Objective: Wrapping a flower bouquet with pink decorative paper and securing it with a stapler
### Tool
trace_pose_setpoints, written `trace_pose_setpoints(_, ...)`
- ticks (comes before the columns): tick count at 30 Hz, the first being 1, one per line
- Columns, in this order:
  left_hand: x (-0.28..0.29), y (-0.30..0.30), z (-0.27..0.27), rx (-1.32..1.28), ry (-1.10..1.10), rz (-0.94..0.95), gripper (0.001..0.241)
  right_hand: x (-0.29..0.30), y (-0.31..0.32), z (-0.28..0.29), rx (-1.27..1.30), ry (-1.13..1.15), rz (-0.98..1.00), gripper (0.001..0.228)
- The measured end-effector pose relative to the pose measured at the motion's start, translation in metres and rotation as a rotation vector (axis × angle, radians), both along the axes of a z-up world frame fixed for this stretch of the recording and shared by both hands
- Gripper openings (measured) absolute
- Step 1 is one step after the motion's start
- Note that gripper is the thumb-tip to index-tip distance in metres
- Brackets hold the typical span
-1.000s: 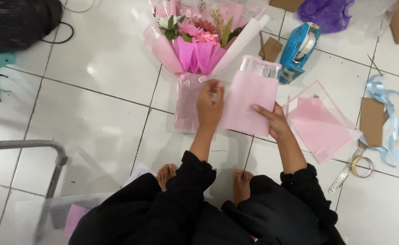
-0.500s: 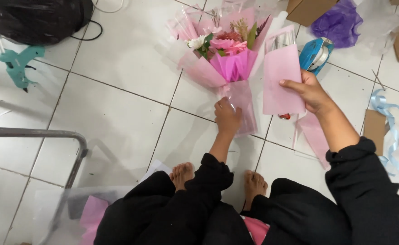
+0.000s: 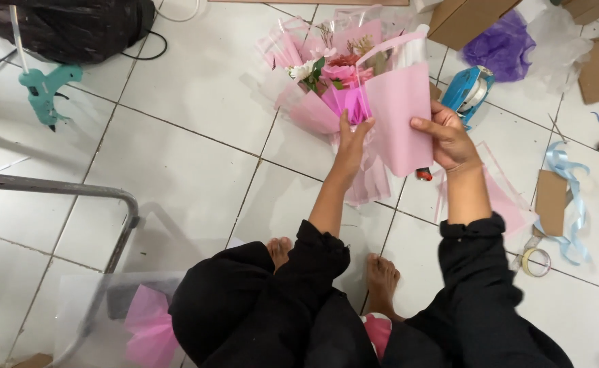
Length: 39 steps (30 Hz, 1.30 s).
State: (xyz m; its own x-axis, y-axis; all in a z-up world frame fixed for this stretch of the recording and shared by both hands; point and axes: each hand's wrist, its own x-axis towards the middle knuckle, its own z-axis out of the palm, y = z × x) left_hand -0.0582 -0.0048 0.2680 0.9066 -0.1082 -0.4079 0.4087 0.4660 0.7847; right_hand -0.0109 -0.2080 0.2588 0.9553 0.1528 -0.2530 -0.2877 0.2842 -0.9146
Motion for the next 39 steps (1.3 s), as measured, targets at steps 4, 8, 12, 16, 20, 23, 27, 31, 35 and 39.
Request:
trace_pose_setpoints(4, 0.006, 0.007, -0.054, -0.017, 0.009, -0.079, 0.097, -0.024, 0.006, -0.020, 0.168, -0.031, -0.084, 0.034)
trace_pose_setpoints(8, 0.001, 0.011, -0.068, -0.118, 0.000, -0.136, 0.066, -0.043, -0.009, -0.076, 0.271, 0.029, -0.138, 0.038)
trace_pose_setpoints(12, 0.005, -0.008, -0.104, 0.000, -0.230, -0.059, 0.061, -0.062, -0.010, -0.084, 0.239, 0.006, -0.262, 0.046)
trace_pose_setpoints(16, 0.004, -0.008, -0.087, 0.466, -0.234, -0.007, 0.027, -0.064, -0.020, -0.063, 0.043, -0.006, -0.279, 0.046)
trace_pose_setpoints(20, 0.010, -0.015, -0.074, 0.928, -0.268, -0.048, 0.021, -0.058, -0.035, -0.061, -0.033, 0.099, -0.376, 0.040)
trace_pose_setpoints(23, 0.014, -0.004, -0.052, 0.673, -0.191, -0.190, 0.025, -0.060, -0.041, -0.063, 0.012, 0.127, -0.394, 0.038)
trace_pose_setpoints(27, 0.021, 0.007, -0.077, 0.252, -0.207, -0.229, 0.019, -0.059, -0.042, -0.055, 0.023, 0.098, -0.360, 0.047)
trace_pose_setpoints(31, 0.017, -0.014, -0.082, 0.189, -0.379, -0.167, 0.015, -0.048, -0.031, -0.064, 0.002, 0.098, -0.315, 0.044)
trace_pose_setpoints(35, 0.014, -0.039, -0.071, 0.074, -0.372, -0.175, 0.020, -0.038, -0.003, -0.064, 0.069, 0.107, -0.353, 0.028)
trace_pose_setpoints(39, 0.008, -0.034, -0.075, 0.171, -0.567, -0.157, 0.059, -0.040, 0.006, -0.067, 0.129, 0.103, -0.362, 0.022)
